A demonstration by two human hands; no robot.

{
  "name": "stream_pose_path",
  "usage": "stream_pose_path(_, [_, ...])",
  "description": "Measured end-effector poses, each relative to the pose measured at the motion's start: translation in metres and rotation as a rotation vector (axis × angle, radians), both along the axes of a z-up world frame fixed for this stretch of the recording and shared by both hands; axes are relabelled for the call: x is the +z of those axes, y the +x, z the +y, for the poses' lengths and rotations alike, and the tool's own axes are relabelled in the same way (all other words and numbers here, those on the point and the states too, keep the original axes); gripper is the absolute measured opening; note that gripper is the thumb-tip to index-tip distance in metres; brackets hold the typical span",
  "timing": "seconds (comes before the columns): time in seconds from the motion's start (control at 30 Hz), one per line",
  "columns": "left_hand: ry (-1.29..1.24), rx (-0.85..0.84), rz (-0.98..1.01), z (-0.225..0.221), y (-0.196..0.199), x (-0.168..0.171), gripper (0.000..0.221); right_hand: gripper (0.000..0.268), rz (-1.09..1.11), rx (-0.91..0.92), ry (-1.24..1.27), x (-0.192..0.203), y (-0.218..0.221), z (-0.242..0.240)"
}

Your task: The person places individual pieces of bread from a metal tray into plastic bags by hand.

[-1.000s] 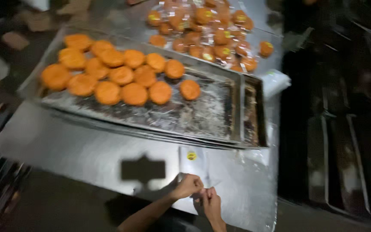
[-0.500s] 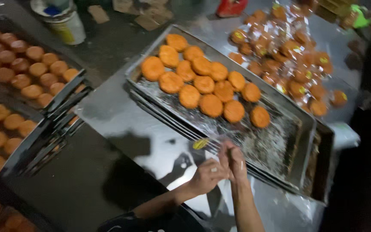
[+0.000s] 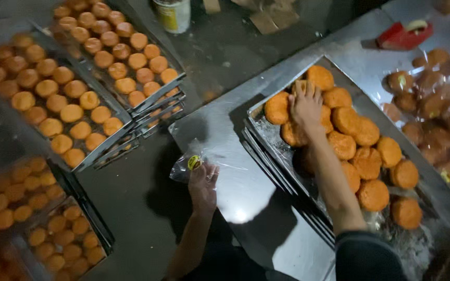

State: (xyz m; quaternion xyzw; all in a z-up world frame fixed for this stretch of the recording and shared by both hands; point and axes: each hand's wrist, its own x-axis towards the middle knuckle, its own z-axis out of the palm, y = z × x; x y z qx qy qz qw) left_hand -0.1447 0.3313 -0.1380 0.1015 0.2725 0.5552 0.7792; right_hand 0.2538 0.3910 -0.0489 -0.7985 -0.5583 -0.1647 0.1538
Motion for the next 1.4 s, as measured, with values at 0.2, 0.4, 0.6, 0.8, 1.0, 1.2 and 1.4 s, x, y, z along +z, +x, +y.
stream_pose_path(0.2, [-0.016, -0.145, 0.489, 0.017, 0.004, 0.022, 0.022, 0.043, 0.064, 0.009, -0.280, -0.031, 0.047, -0.049])
stream_pose_path(0.4, [-0.237, -0.175, 0.215, 0.051, -0.024, -0.031, 0.028, 0.018, -0.101, 0.653, -0.981, 0.021, 0.054, -0.133])
stream_pose_path(0.6, [-0.158, -0.144, 0.024, 0.049, -0.062, -0.067, 0.035, 0.079, 0.133, -0.093, -0.470, 0.025, 0.129, -0.008])
stream_pose_path(0.8, [-0.054, -0.084, -0.067, 0.056, -0.085, -0.060, 0.048, 0.087, 0.142, -0.036, -0.472, -0.017, 0.167, 0.004])
stream_pose_path(1.0, [-0.034, -0.115, 0.078, 0.065, -0.062, -0.031, 0.037, 0.077, 0.165, -0.151, -0.519, -0.023, 0.154, -0.177])
stream_pose_path(1.2, [0.147, 0.003, -0.162, 0.036, 0.008, -0.008, 0.042, 0.085, 0.109, -0.186, 0.203, 0.040, 0.053, -0.294])
stream_pose_path(1.4, [0.377, -0.363, 0.178, -0.149, 0.084, 0.023, 0.038, 0.104, 0.137, 0.102, 0.129, 0.068, -0.171, -0.350])
